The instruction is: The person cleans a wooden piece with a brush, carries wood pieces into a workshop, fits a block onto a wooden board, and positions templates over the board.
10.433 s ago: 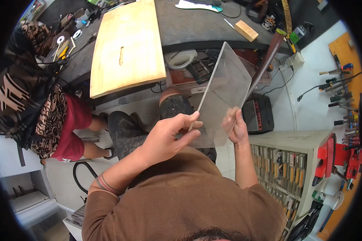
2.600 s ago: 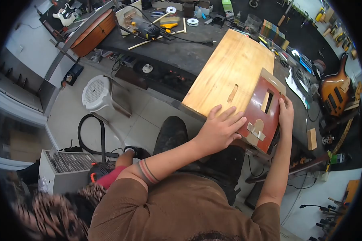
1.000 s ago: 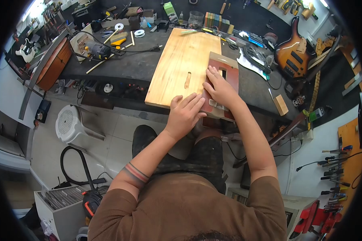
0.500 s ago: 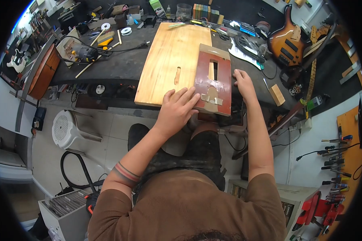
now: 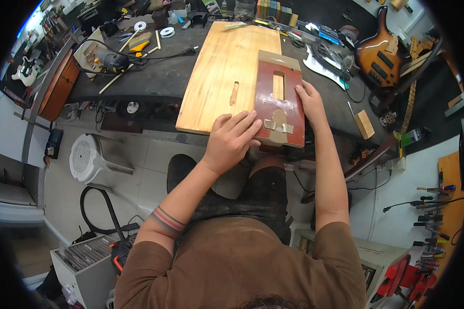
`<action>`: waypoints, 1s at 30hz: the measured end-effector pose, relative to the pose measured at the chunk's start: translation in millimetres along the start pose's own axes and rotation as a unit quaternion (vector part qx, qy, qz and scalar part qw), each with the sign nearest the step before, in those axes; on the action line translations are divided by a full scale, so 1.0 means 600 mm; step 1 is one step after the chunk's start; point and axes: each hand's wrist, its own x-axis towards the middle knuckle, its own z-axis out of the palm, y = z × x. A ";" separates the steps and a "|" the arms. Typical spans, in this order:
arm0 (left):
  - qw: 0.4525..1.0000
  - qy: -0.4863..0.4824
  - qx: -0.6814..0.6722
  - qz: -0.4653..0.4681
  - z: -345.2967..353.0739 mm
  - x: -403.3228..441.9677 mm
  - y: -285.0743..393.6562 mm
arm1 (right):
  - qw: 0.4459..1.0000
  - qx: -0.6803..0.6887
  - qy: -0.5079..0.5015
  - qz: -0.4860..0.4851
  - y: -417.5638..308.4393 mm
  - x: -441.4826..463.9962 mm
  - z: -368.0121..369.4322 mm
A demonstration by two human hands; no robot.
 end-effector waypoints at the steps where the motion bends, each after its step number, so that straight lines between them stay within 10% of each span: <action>1: 1.000 0.001 0.000 -0.003 0.000 0.000 0.000 | 1.000 -0.002 0.004 -0.004 0.003 0.001 0.000; 21: 0.995 -0.095 -0.018 -0.037 -0.142 0.008 -0.004 | 0.996 0.008 -0.011 0.083 0.023 0.046 -0.057; 30: 0.977 -0.174 0.114 -0.046 -0.098 -0.003 -0.124 | 0.914 -0.400 0.045 -0.044 -0.049 0.333 0.023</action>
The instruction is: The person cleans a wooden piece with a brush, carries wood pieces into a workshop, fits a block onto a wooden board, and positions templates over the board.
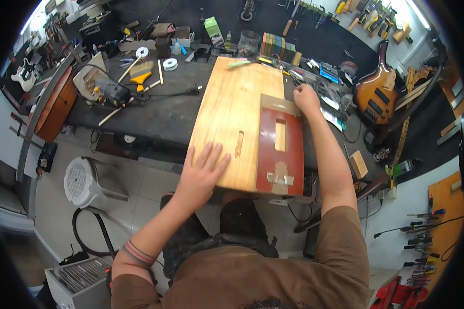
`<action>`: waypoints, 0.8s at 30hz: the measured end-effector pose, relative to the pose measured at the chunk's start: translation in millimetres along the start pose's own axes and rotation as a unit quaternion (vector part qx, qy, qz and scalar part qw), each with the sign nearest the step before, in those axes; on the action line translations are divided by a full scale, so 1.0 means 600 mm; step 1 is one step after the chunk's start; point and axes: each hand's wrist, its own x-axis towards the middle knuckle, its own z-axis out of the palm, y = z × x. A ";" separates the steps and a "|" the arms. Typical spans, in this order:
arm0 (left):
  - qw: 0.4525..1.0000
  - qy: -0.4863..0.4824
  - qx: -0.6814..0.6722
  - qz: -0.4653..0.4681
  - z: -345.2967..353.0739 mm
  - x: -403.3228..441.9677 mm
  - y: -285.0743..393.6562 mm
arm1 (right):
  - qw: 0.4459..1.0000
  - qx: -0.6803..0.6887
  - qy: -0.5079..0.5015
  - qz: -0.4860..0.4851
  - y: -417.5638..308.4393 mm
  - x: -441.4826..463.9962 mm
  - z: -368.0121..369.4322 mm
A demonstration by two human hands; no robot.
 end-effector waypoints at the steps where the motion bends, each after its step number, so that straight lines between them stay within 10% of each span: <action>1: 1.000 0.004 0.003 0.002 -0.001 0.003 0.000 | 0.998 -0.057 0.029 -0.015 -0.017 0.025 0.006; 13: 0.998 -0.043 -0.011 -0.048 -0.045 -0.063 0.015 | 0.937 -0.144 -0.003 -0.319 -0.073 0.225 0.090; 24: 0.997 -0.067 -0.001 -0.049 -0.046 -0.066 0.020 | 0.962 -0.142 0.023 -0.232 -0.072 0.224 0.120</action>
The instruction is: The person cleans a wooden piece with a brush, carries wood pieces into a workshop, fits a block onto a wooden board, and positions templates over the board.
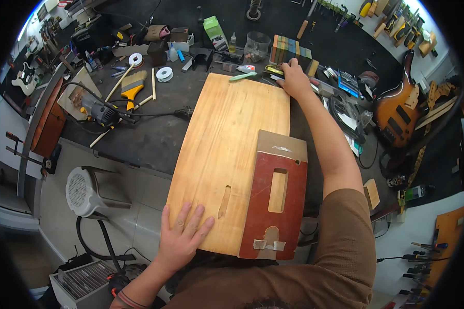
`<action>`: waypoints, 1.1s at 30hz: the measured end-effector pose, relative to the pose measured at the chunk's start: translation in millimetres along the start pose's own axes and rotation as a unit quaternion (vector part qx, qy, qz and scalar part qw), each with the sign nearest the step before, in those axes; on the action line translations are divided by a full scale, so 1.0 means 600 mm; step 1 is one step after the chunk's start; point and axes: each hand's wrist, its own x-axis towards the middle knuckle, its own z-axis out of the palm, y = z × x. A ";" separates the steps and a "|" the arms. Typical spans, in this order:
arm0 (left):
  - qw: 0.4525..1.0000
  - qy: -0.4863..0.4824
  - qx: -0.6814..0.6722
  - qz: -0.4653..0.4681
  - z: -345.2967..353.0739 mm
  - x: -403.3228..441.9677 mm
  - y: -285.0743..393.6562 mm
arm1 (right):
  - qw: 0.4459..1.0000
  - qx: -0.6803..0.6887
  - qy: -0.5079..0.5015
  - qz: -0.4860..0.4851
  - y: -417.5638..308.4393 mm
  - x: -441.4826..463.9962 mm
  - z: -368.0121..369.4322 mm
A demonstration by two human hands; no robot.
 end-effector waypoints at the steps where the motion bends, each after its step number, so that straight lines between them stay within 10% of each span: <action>1: 1.000 0.001 -0.002 0.001 0.000 0.001 0.000 | 1.000 0.002 0.010 -0.004 0.004 0.000 -0.001; 23: 1.000 -0.001 -0.011 0.007 0.004 -0.001 0.000 | 0.945 -0.300 0.013 0.127 0.140 -0.093 -0.054; 33: 1.000 0.012 -0.017 0.005 0.007 -0.008 0.006 | 0.979 -0.187 0.019 0.075 -0.024 -0.011 -0.154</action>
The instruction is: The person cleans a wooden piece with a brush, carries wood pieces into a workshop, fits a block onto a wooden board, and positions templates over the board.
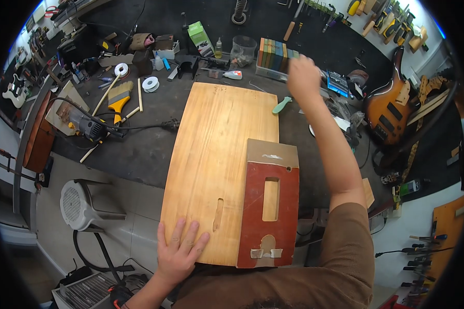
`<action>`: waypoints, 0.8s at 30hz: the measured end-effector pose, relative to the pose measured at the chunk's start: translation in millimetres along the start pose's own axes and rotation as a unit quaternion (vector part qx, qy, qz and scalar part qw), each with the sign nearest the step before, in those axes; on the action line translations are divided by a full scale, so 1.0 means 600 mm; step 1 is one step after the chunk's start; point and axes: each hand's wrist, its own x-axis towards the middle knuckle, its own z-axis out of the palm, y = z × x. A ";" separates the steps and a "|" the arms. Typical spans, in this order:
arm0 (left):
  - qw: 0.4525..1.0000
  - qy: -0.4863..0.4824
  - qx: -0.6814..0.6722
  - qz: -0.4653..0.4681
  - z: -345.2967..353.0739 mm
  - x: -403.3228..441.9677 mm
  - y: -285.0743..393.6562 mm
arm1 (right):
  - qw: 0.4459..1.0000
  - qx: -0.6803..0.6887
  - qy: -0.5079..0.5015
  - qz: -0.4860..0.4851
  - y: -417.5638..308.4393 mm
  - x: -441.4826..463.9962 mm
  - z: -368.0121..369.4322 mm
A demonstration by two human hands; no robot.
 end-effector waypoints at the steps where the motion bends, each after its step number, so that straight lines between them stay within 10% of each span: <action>1: 1.000 -0.001 -0.003 -0.001 0.000 0.000 0.001 | 0.997 0.063 -0.015 -0.042 -0.038 0.015 -0.002; 4: 1.000 -0.002 -0.004 -0.003 -0.002 0.002 0.001 | 0.922 0.325 -0.085 -0.195 -0.141 0.082 0.070; 7: 1.000 -0.001 0.002 -0.008 -0.003 0.002 0.003 | 0.897 0.298 -0.099 -0.313 -0.215 0.105 0.122; 24: 1.000 0.008 -0.001 -0.015 -0.003 0.006 -0.001 | 0.937 0.226 -0.010 -0.267 -0.101 0.082 0.175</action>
